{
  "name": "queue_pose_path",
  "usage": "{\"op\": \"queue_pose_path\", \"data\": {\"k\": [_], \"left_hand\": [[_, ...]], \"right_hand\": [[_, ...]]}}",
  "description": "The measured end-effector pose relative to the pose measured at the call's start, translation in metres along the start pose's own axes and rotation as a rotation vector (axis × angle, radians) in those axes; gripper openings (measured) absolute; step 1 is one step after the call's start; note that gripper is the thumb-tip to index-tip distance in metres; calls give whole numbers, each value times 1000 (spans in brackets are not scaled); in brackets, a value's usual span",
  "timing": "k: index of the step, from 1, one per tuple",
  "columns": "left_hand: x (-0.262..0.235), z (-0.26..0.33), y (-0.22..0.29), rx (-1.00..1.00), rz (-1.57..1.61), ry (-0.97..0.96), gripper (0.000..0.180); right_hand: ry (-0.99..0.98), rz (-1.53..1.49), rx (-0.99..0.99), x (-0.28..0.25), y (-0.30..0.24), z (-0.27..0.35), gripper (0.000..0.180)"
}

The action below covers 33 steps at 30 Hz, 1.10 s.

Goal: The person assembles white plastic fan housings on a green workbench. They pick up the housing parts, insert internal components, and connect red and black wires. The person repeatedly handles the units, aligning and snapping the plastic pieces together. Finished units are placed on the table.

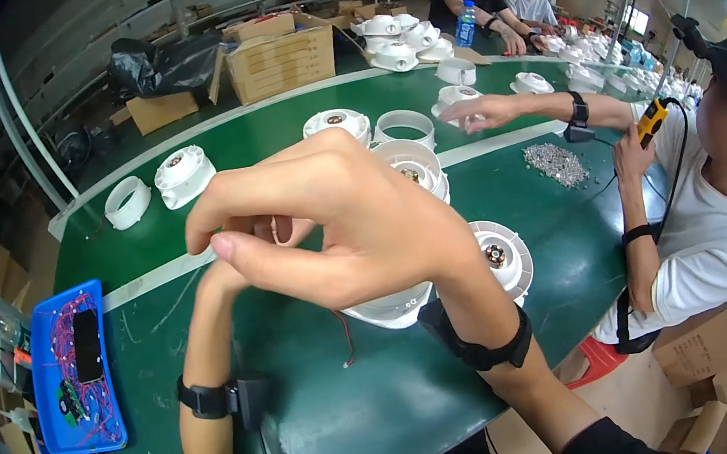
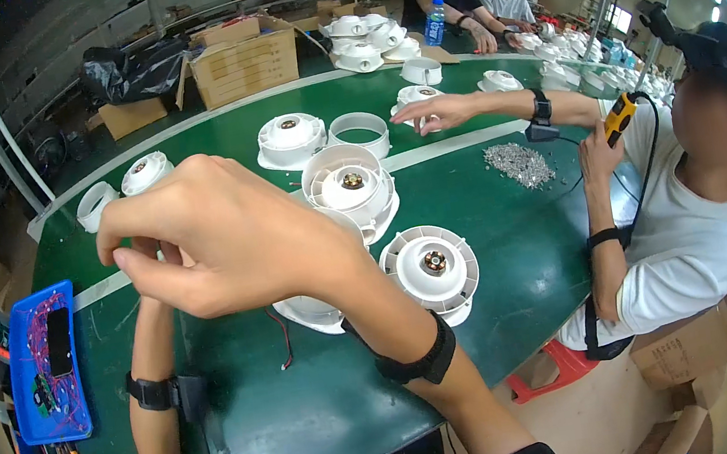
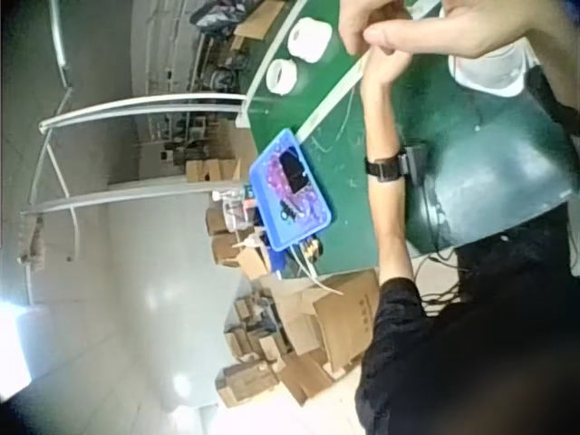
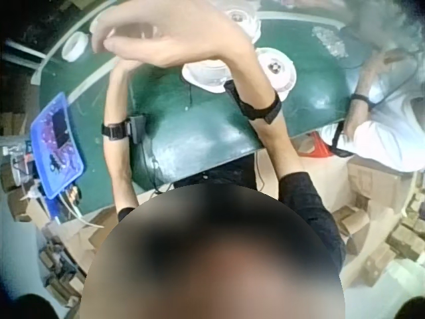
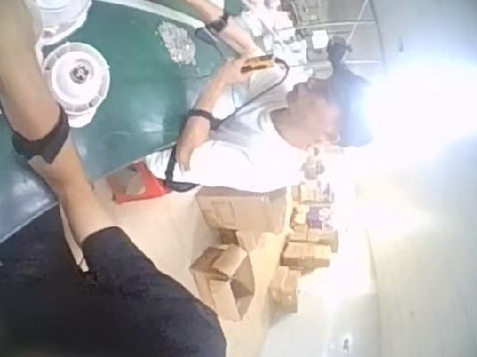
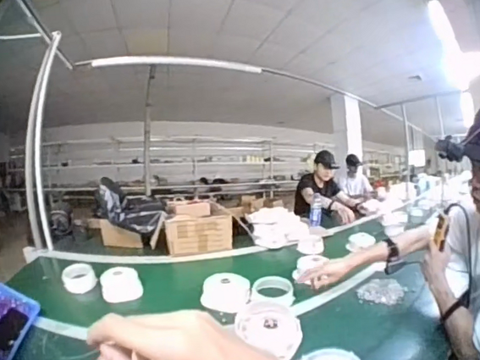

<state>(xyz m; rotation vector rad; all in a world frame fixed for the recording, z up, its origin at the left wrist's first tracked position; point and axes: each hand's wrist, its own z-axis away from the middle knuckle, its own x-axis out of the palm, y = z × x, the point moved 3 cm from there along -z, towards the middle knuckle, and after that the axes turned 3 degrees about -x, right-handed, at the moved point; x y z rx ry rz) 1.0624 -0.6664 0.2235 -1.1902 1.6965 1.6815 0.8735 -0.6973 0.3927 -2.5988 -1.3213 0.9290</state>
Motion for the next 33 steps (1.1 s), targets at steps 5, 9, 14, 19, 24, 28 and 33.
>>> {"op": "queue_pose_path", "data": {"k": [5, 9, 14, 19, 24, 28, 33], "left_hand": [[13, 11, 68, 238, -5, -187, 32], [13, 9, 91, 294, -2, -218, 32], [-12, 21, 88, 219, -50, -231, 32], [-51, 51, 80, 51, -148, -245, 33], [-78, 72, 85, -84, -129, -20, 30], [-112, 85, 119, 24, -203, 113, 25], [-126, 93, 144, 304, -107, 637, 32]], "right_hand": [[-38, 6, 19, 3, -3, -4, 11], [-92, 34, -23, 7, -2, -2, 12], [-123, 10, -20, 4, -4, -4, 12], [22, -21, -2, -4, -8, -4, 10], [-2, 6, 27, -6, -1, 4, 11], [79, 56, 18, -6, 1, 1, 11], [486, 157, -52, -4, 10, -8, 16]]}}
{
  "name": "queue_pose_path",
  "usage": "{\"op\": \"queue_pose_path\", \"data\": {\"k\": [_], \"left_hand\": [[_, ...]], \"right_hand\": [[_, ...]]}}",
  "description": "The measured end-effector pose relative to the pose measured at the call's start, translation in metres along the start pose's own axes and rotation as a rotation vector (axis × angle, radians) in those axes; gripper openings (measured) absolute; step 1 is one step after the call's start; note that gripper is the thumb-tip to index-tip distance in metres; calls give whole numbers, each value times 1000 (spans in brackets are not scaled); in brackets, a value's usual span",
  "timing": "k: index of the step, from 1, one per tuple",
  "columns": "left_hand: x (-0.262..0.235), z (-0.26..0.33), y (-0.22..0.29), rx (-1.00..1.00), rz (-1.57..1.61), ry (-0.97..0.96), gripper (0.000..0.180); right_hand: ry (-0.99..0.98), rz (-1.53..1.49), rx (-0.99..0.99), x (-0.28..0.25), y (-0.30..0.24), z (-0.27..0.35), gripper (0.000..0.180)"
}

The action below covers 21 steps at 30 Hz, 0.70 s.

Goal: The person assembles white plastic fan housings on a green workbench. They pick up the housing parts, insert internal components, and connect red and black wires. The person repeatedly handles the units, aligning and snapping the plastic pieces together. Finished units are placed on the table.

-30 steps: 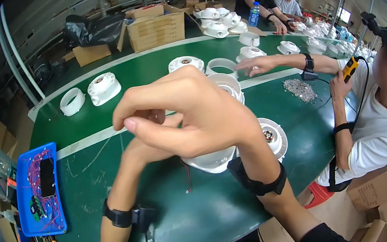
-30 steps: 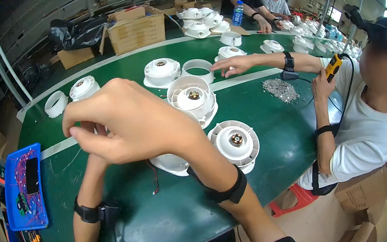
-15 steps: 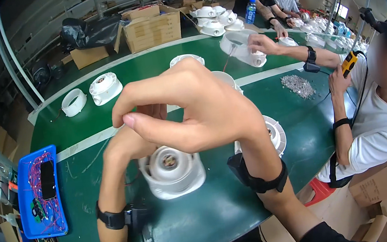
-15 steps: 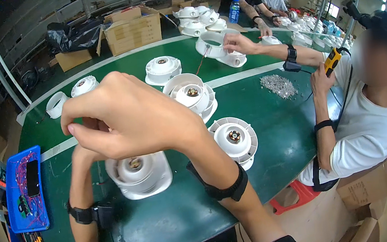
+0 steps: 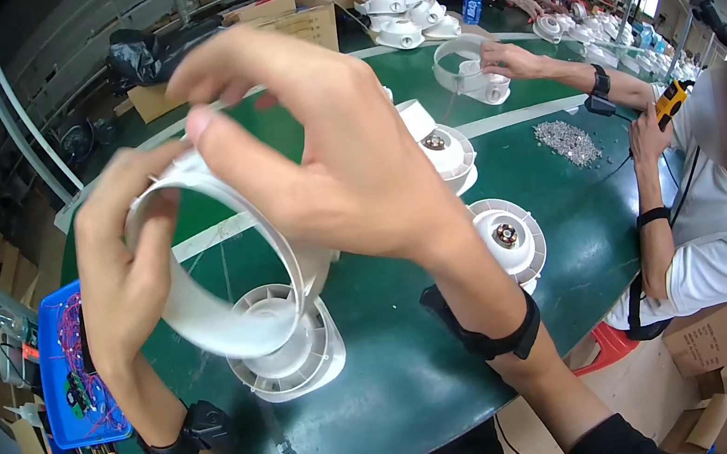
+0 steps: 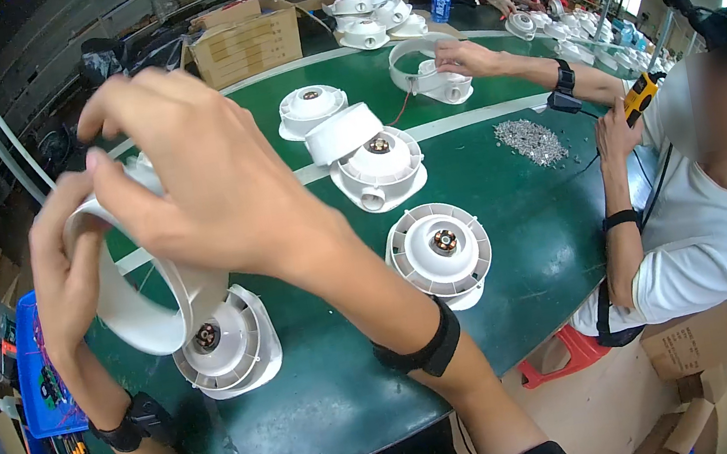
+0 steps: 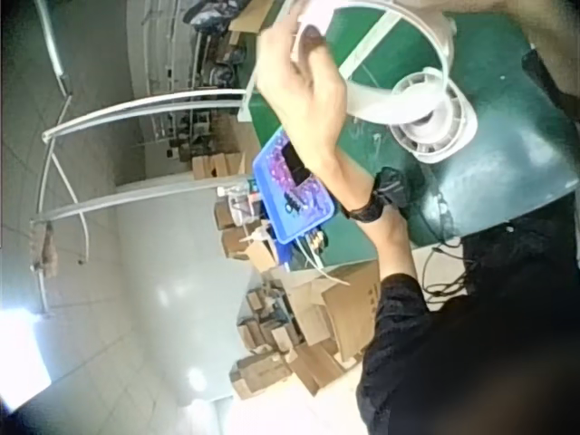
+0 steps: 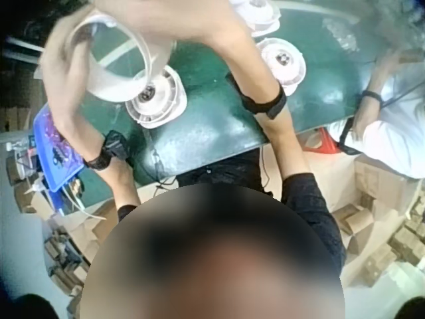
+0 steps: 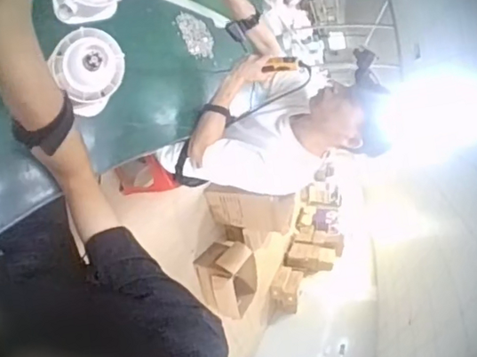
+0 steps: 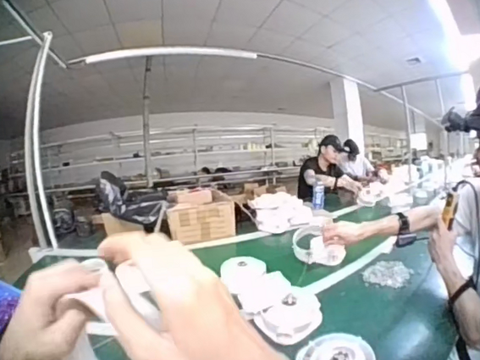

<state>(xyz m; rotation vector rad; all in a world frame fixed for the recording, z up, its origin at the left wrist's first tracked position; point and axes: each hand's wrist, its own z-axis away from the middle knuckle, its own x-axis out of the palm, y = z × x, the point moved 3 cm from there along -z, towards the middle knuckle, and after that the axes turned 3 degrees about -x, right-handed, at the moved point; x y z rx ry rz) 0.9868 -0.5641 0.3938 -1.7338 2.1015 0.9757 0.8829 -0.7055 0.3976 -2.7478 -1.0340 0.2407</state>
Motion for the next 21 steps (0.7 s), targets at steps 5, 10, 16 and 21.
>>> {"op": "queue_pose_path", "data": {"k": [5, 10, 16, 21], "left_hand": [[0, 7, 11, -9, -121, 279, 33], [14, 7, 21, 24, -55, 282, 39], [8, 3, 18, -12, 386, -46, 90], [18, 7, 18, -189, 352, 81, 81]], "right_hand": [[-107, -274, 476, 7, -4, 5, 31], [-41, -129, 334, -9, -16, 2, 34], [92, 116, 80, -25, -28, -3, 29], [60, 273, -198, -14, -31, 0, 25]]}}
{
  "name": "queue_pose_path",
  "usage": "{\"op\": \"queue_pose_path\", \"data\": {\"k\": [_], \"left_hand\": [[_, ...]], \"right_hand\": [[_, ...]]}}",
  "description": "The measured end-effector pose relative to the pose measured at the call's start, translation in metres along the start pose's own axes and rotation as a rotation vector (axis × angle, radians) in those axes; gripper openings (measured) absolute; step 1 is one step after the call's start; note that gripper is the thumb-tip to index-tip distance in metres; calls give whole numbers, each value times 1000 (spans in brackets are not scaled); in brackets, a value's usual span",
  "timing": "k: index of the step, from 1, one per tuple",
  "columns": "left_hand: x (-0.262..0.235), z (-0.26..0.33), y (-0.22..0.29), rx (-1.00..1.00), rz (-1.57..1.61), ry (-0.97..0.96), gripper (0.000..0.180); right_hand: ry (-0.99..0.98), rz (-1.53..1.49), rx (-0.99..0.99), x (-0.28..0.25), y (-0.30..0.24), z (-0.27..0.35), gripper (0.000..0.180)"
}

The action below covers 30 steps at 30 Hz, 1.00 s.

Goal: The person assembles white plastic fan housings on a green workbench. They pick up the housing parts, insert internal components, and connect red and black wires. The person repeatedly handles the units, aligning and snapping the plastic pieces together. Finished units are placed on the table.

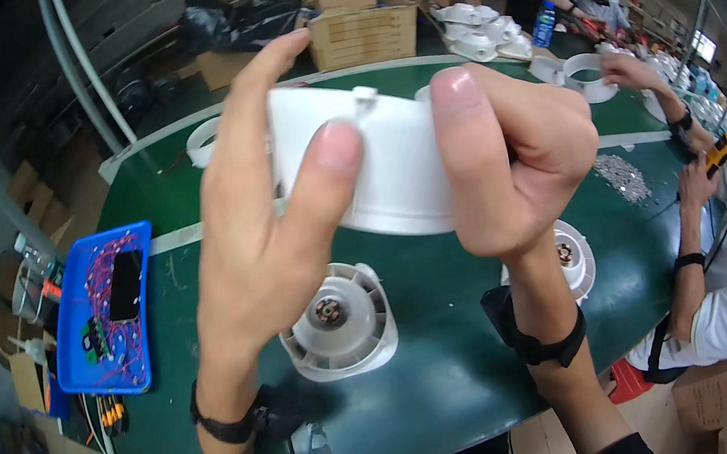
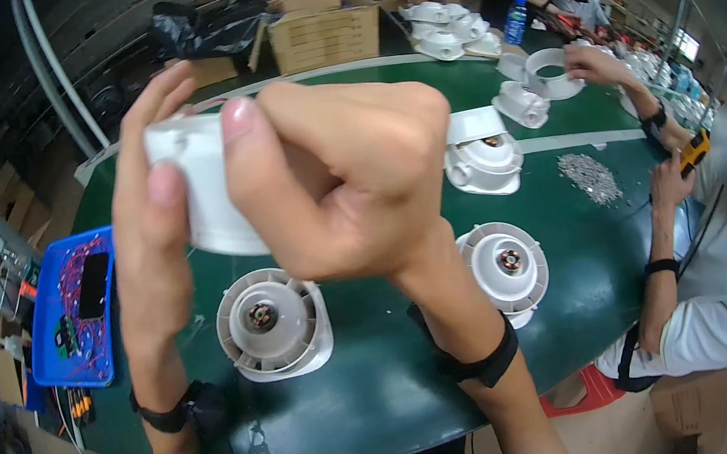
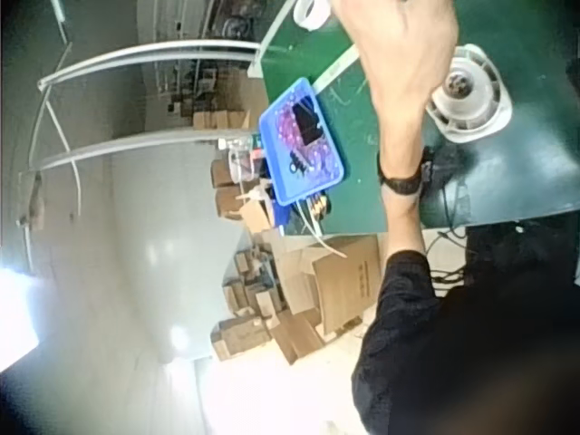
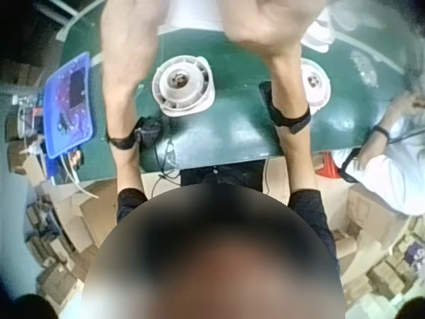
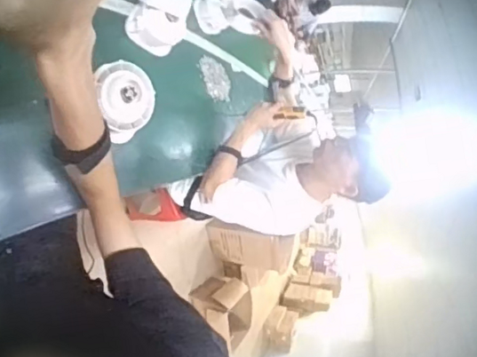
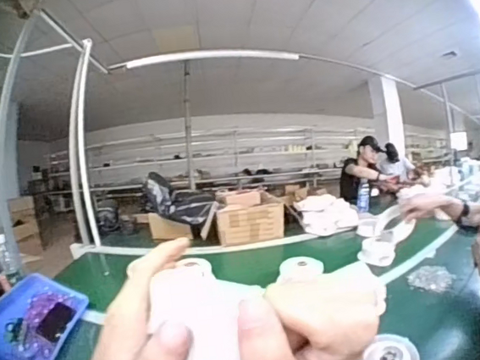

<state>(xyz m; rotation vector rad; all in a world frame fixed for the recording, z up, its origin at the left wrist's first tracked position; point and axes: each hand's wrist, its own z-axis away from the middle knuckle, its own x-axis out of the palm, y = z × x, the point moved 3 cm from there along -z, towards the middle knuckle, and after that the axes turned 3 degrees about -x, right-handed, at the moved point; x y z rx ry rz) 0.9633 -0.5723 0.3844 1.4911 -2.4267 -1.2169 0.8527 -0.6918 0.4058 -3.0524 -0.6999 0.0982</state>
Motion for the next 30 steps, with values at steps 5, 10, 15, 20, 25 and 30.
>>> {"op": "queue_pose_path", "data": {"k": [5, 10, 15, 20, 25, 30], "left_hand": [[3, 1, -7, -28, -26, 9, 67], [8, 5, -10, 6, -66, 64, 60], [9, 5, -8, -20, -20, 71, 55], [8, 9, -3, -82, -24, 34, 49], [2, 8, 0, -20, -91, 71, 50], [1, 10, -1, -16, -84, 96, 54]], "right_hand": [[-48, -25, 86, 2, 2, 3, 25], [-58, -68, 127, 1, 5, 3, 24], [-154, -69, 57, 0, 6, 1, 27], [-259, -101, 99, -3, 8, -1, 29], [-174, -205, 230, 2, 5, 0, 28], [-230, -215, 1, 1, 6, -1, 31]]}}
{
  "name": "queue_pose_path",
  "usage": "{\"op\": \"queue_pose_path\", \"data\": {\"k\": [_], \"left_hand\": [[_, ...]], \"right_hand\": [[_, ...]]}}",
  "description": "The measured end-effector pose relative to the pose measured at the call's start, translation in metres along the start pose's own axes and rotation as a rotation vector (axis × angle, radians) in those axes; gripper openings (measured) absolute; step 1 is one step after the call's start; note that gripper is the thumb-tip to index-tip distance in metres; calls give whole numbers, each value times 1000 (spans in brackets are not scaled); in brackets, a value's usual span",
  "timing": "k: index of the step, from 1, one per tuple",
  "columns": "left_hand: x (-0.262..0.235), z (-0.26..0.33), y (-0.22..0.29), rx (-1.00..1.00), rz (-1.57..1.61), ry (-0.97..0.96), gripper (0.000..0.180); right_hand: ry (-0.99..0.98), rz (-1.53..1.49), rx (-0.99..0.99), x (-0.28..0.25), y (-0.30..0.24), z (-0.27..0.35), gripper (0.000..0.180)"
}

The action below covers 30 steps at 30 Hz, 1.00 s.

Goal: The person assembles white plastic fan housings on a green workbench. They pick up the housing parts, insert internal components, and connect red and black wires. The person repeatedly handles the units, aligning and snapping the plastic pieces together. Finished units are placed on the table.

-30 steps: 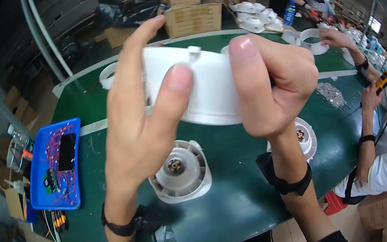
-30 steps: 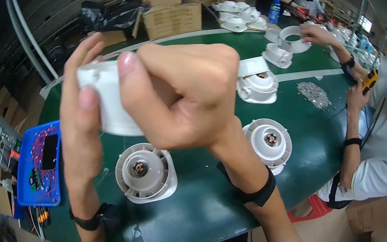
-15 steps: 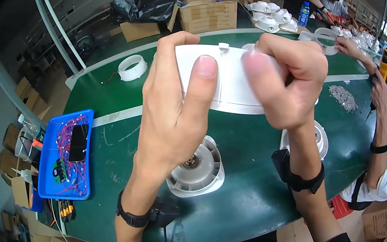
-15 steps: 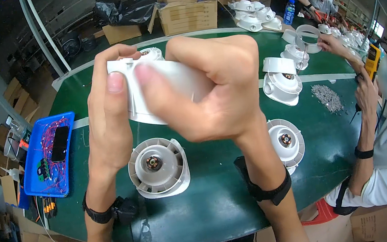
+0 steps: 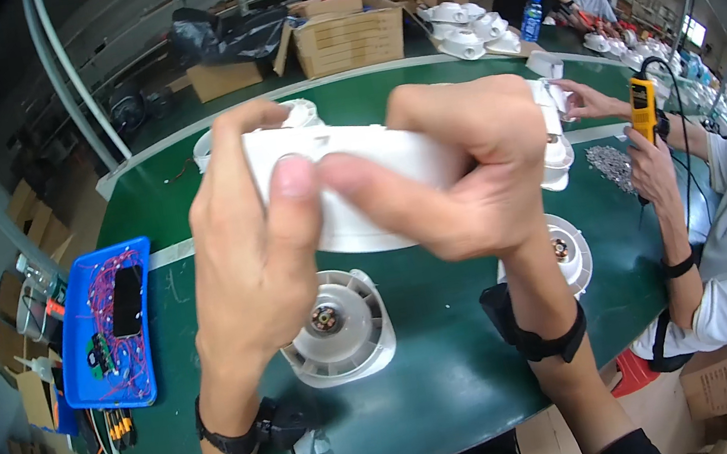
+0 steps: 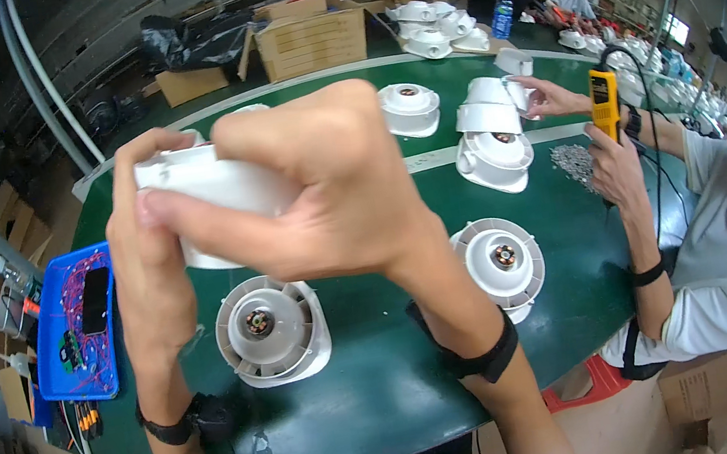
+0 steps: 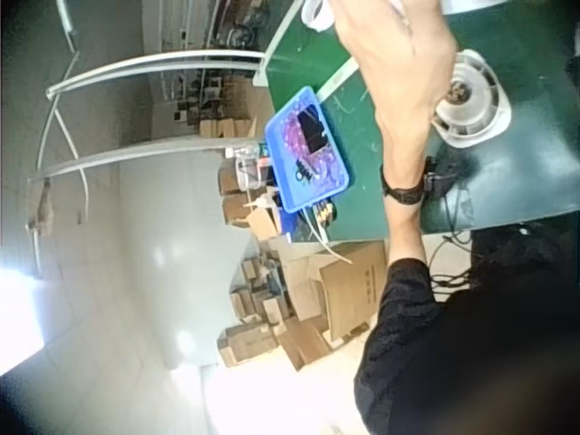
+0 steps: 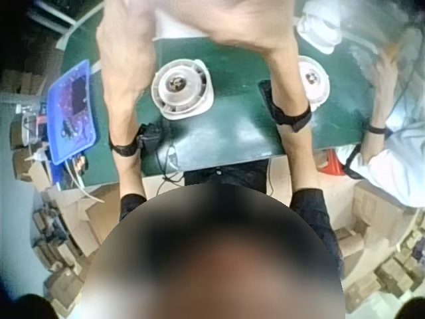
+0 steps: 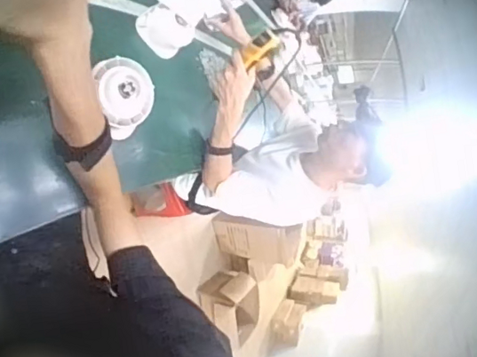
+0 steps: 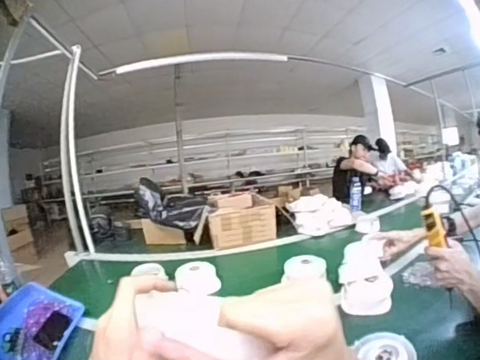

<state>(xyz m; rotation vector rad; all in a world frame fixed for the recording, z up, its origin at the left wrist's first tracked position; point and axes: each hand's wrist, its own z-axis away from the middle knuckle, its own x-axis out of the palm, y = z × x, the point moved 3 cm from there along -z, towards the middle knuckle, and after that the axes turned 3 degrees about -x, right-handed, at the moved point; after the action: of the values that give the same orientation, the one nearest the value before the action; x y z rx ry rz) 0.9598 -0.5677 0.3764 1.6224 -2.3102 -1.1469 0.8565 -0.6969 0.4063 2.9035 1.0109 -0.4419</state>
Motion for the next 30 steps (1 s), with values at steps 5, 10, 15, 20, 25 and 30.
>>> {"op": "queue_pose_path", "data": {"k": [5, 10, 15, 20, 25, 30], "left_hand": [[-3, 1, 6, -21, -97, -40, 68], [-6, 4, 14, 114, -191, 28, 87], [-6, 5, 11, 155, -80, 142, 83], [-1, 2, 13, 140, 96, 305, 60], [-4, -2, 12, 200, 89, 244, 45], [-12, 2, 13, 183, 25, 245, 41]], "right_hand": [[99, -24, -45, 3, 0, 3, 28], [227, -41, -38, 8, -8, 1, 36], [339, 78, -161, 11, -12, 3, 32], [389, 79, -164, 15, -17, 3, 32], [303, 160, -168, 5, -24, 2, 33], [425, 84, -163, 21, -22, 4, 34]]}}
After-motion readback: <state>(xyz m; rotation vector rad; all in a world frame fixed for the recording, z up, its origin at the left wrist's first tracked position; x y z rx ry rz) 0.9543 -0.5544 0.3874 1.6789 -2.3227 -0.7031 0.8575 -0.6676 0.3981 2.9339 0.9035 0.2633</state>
